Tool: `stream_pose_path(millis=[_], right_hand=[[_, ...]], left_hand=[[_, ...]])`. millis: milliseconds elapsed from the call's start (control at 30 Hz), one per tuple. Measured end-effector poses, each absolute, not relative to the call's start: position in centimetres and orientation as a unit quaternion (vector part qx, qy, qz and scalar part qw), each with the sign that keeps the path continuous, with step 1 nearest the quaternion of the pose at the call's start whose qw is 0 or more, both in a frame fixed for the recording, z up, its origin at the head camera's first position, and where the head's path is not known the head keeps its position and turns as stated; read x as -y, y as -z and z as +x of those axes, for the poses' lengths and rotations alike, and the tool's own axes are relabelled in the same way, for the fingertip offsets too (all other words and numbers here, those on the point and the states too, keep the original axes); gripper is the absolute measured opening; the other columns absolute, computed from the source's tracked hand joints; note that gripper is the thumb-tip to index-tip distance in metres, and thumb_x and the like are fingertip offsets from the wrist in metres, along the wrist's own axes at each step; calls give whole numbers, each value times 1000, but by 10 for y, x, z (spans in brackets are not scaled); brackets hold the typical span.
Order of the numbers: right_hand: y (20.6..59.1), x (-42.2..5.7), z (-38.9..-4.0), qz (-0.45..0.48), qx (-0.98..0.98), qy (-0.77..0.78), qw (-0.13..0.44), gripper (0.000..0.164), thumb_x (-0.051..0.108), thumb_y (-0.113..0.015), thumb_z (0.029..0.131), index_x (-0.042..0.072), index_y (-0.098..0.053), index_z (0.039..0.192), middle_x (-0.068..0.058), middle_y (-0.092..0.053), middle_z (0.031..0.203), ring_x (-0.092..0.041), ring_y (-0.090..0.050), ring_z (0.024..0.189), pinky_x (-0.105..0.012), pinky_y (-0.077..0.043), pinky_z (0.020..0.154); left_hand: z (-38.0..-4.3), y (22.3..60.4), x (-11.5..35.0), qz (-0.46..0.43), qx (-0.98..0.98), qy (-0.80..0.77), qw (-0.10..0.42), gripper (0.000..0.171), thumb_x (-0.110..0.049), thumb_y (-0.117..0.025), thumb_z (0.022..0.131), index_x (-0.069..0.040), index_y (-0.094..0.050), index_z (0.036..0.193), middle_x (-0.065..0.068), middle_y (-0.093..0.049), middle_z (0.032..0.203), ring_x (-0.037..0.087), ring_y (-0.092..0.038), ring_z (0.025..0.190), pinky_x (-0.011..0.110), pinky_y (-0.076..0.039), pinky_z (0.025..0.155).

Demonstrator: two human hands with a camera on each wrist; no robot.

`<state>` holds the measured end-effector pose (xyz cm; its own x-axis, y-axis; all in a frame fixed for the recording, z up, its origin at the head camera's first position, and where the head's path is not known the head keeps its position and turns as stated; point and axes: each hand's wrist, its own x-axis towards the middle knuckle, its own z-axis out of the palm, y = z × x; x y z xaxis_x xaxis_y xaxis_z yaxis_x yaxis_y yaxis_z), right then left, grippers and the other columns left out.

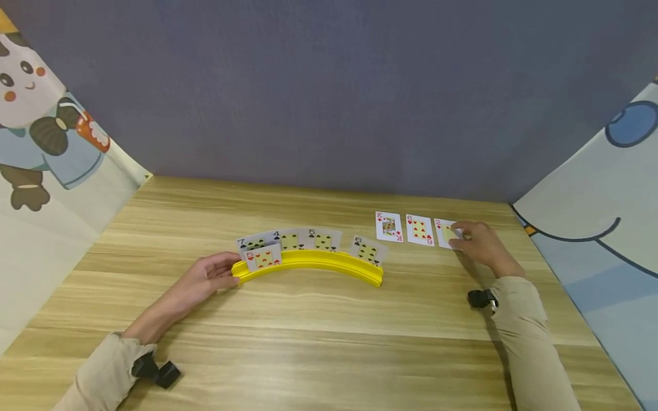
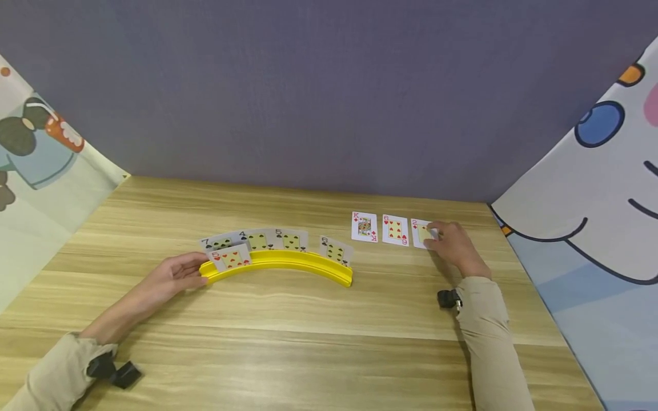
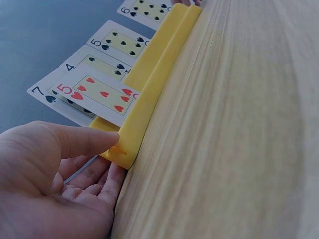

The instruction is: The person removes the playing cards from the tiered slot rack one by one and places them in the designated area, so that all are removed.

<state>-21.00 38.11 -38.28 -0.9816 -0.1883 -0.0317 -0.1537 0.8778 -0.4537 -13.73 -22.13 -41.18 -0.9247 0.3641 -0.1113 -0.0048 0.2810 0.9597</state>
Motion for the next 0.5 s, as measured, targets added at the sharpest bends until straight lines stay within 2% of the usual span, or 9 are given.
stream_pose_path(millis=[267, 500], right_hand=[[371, -370, -208, -85, -971, 223, 24, 48, 14, -62, 97, -9, -51, 137, -42, -51, 130, -56, -52, 115, -67, -47, 90], [363, -345, -205, -115, -967, 227, -23, 42, 8, -64, 95, -9, -55, 133, -39, -56, 124, -54, -60, 103, -61, -54, 81]], left_hand=[[-138, 412, 222, 126, -787, -585, 152, 54, -8, -68, 91, 8, -48, 138, 30, -47, 143, 42, -46, 132, 14, -45, 98], [-137, 413, 223, 118, -788, -585, 151, 52, -8, -69, 91, 6, -50, 137, 28, -47, 144, 40, -45, 133, 12, -44, 97]])
